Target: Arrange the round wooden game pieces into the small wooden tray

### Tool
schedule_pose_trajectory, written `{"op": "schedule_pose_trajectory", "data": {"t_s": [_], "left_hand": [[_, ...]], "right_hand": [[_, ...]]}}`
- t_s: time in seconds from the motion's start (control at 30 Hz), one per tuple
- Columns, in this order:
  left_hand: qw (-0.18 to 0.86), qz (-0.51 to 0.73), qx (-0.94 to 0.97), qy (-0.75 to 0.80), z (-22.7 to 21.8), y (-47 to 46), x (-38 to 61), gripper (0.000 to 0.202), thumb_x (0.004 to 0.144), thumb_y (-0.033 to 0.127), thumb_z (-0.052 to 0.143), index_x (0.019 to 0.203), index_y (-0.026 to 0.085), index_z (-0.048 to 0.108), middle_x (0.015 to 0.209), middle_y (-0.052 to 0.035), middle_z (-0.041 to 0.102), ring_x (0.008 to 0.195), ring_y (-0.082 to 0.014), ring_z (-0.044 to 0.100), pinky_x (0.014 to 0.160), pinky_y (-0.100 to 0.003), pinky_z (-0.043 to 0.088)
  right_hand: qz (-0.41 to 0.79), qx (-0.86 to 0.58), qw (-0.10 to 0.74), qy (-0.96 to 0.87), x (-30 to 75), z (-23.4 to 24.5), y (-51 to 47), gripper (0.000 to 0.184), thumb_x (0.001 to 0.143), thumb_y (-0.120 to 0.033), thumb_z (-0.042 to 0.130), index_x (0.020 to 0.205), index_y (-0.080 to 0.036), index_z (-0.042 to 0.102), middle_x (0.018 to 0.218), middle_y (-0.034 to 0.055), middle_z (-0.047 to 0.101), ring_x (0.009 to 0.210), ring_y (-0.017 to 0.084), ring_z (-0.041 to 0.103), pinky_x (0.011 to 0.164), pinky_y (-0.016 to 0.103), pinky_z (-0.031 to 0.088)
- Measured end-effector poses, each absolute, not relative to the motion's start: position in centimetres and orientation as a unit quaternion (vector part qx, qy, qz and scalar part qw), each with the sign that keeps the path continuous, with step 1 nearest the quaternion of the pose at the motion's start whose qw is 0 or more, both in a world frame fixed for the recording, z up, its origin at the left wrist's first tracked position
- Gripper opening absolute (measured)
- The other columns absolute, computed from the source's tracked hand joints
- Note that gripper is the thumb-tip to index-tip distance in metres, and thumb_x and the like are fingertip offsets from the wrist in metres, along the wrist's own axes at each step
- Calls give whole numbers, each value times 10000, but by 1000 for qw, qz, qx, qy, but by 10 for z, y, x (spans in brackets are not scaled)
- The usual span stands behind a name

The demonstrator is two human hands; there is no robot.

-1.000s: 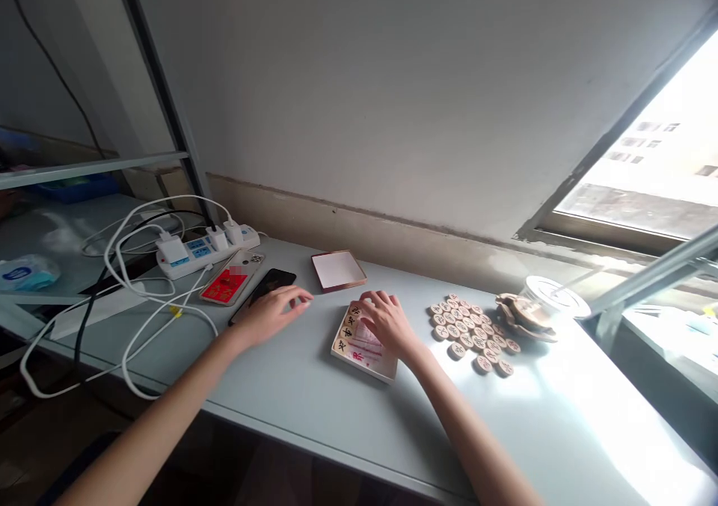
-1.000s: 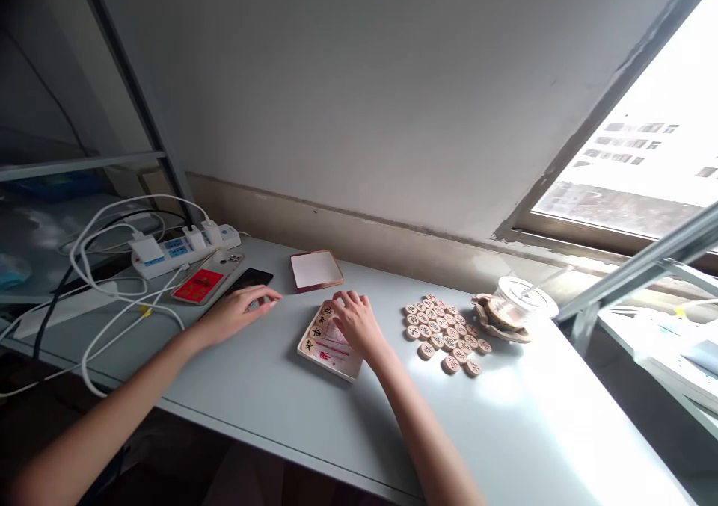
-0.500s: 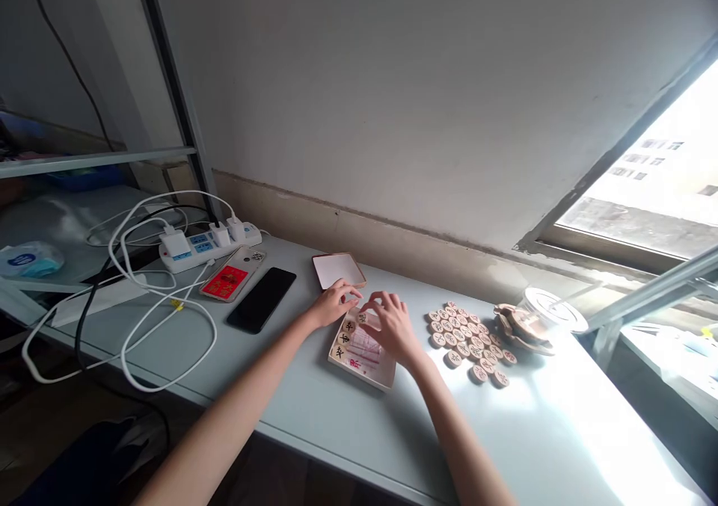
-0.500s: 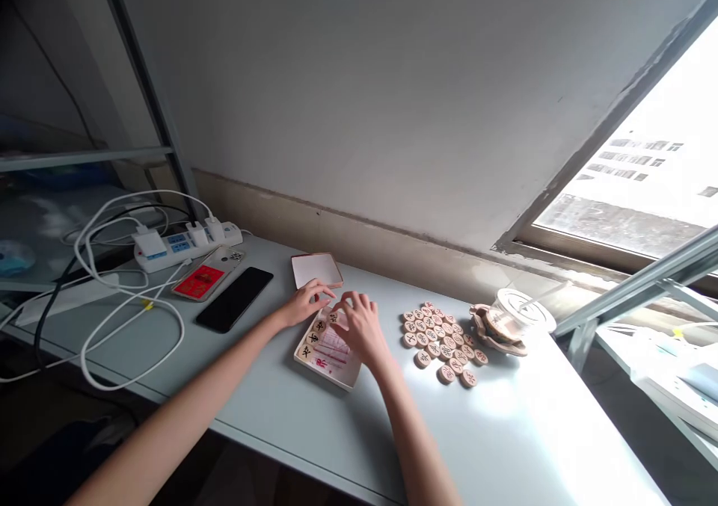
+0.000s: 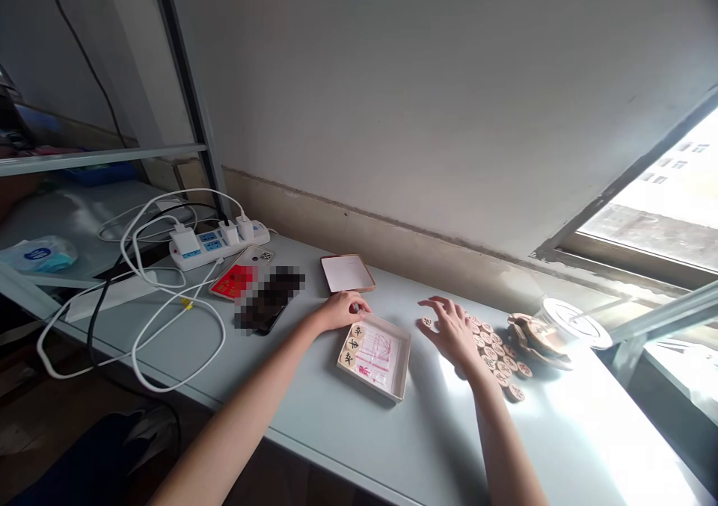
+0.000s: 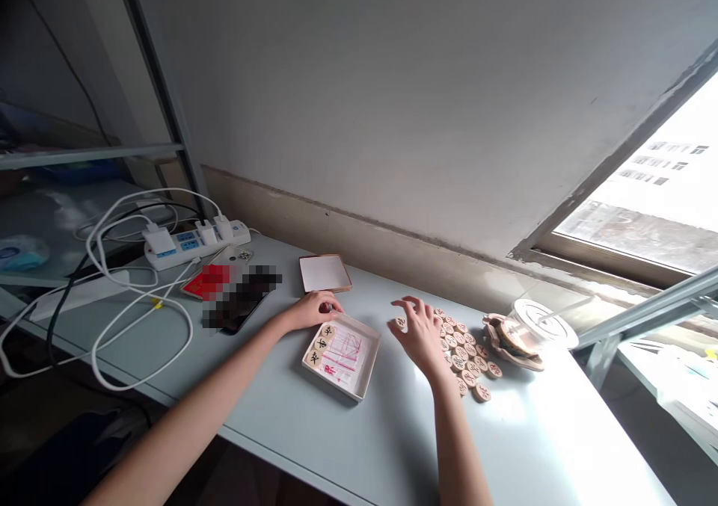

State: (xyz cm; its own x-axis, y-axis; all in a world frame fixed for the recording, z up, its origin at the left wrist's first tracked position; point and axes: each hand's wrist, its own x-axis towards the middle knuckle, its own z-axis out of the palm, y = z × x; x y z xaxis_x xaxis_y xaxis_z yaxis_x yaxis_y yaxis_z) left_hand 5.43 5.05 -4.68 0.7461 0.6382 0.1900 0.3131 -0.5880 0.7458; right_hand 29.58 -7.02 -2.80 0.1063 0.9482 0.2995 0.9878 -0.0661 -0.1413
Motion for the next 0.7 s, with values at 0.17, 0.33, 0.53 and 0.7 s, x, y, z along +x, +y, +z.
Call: {"op": "schedule_pose_trajectory", "data": {"t_s": [0.17, 0.33, 0.53, 0.7], "left_hand": [[353, 256, 856, 279, -46, 49, 50, 173, 821, 312, 568, 884, 219, 700, 1054, -26, 667, 949, -165, 606, 851, -248, 449], [351, 232, 864, 275, -45, 47, 50, 180, 813, 332, 584, 867, 206, 701, 973, -28, 670, 873, -160, 613, 782, -236, 471], [323, 236, 871, 284, -33, 43, 44, 156, 823, 272, 569, 891, 206, 693, 990, -28, 670, 920, -165, 616, 814, -245, 479], [160, 301, 869, 358, -11, 30, -16, 280, 917, 291, 418, 1102, 244, 623, 1120, -30, 657, 1072, -187, 574, 1009, -361, 388]], "right_hand": [[73, -569, 142, -807, 222, -21, -69, 362, 824, -207, 555, 1169, -309, 517, 1197, 31, 535, 1047, 220, 480, 845, 362, 417], [71, -583, 132, -799, 193, -29, -71, 364, 785, -96, 542, 1106, -266, 536, 1155, 49, 573, 1001, 220, 518, 809, 365, 415], [74, -587, 163, -789, 196, -33, -68, 266, 812, -69, 465, 994, -238, 561, 1057, 51, 617, 961, 205, 544, 817, 344, 379], [61, -594, 168, -785, 195, -33, -68, 306, 832, -117, 494, 1091, -267, 558, 1083, 40, 610, 928, 193, 555, 809, 341, 373]]}}
